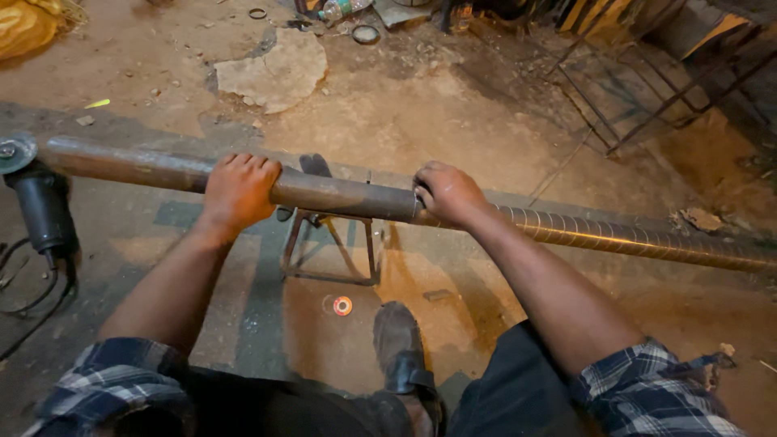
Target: The person marks a long metal pipe with a white marker while sitting on the floor. They repeatedly draw lines along the pipe's surface, occasionally pausing to reposition their hands.
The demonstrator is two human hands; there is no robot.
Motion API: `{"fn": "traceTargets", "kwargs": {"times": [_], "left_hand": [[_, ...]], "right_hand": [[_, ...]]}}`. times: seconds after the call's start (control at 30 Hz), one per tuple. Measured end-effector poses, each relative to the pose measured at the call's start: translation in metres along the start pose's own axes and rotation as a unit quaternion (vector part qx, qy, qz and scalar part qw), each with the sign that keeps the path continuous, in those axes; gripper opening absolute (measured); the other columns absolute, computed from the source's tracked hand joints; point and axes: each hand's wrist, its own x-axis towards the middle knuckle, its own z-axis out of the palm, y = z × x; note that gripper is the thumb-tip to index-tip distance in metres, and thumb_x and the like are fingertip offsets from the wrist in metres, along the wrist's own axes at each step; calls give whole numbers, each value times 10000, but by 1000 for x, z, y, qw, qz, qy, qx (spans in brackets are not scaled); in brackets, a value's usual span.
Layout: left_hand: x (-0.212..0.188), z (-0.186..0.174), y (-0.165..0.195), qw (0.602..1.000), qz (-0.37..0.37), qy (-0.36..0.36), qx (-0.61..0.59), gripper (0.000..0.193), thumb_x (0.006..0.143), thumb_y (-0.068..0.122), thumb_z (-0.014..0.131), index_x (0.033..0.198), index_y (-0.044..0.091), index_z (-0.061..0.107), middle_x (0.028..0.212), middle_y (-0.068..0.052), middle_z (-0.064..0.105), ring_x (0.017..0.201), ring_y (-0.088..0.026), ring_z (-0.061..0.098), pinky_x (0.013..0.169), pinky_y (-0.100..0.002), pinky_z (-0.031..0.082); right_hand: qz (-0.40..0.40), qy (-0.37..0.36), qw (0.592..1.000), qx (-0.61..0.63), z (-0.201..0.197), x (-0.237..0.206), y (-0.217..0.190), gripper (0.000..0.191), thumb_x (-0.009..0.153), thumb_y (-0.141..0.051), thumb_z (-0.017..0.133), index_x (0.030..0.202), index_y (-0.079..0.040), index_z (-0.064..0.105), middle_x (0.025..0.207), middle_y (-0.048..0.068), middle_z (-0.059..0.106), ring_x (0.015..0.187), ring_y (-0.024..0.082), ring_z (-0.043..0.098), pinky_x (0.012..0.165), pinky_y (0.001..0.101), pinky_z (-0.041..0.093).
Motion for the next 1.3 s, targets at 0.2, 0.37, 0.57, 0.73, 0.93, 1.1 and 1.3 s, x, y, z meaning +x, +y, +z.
{"fn": "traceTargets", "kwargs": {"times": [0.2, 0.37, 0.57, 0.73, 0.93, 1.1, 1.3], "left_hand": [[24, -18, -5, 981, -35, -189, -32, 312, 709, 242, 779, 1016, 206, 738, 930, -105, 760, 951, -308, 732, 840, -442, 582], [70, -34, -6, 887, -78, -448, -82, 506, 551, 217, 855, 1049, 228, 766, 1034, -87, 790, 1005, -296, 758, 840, -449, 603], [51, -40, -2, 958, -22, -282, -37, 489, 567, 254, 841, 1043, 213, 736, 1028, -59, 754, 1034, -266, 710, 899, -440, 539], [-1, -29, 12, 998, 35, 15, 51, 364, 679, 216, 785, 1032, 165, 715, 972, -28, 697, 1024, -230, 665, 949, -404, 483], [1, -14, 14, 999, -16, 35, 33, 261, 721, 180, 743, 978, 161, 699, 949, -32, 710, 995, -249, 683, 907, -410, 504], [21, -36, 9, 995, -18, -93, -17, 292, 680, 188, 764, 968, 163, 727, 937, -88, 749, 950, -307, 717, 859, -429, 566], [72, -65, 12, 893, -71, -437, -85, 337, 675, 186, 763, 1008, 155, 722, 961, -76, 733, 973, -294, 697, 884, -423, 530]], "right_hand": [[13, -8, 1000, -9, -1, -2, 0, 146, 911, -187, 654, 976, -64, 696, 1028, 141, 667, 994, 371, 639, 854, 480, 518], [23, -8, 999, -23, -4, -4, -1, 161, 910, -208, 646, 982, -76, 704, 1014, 138, 670, 973, 369, 649, 838, 482, 529], [31, -3, 999, -9, -4, -6, 0, 167, 925, -218, 645, 989, -78, 708, 1033, 130, 681, 993, 361, 648, 861, 474, 523], [9, -5, 1000, -16, -6, 0, 0, 192, 897, -220, 657, 994, -63, 710, 1038, 138, 683, 1000, 361, 648, 867, 470, 522], [14, -14, 1000, -23, -8, -2, -5, 188, 925, -222, 645, 1007, -68, 713, 1038, 147, 680, 1007, 365, 649, 880, 474, 522], [40, -31, 998, -21, -10, -2, -7, 180, 924, -210, 633, 1009, -70, 707, 1047, 150, 671, 991, 378, 642, 854, 490, 517], [9, -8, 999, -36, -11, -5, -5, 164, 922, -214, 640, 979, -70, 694, 1029, 145, 673, 1009, 370, 641, 864, 484, 523]]}}
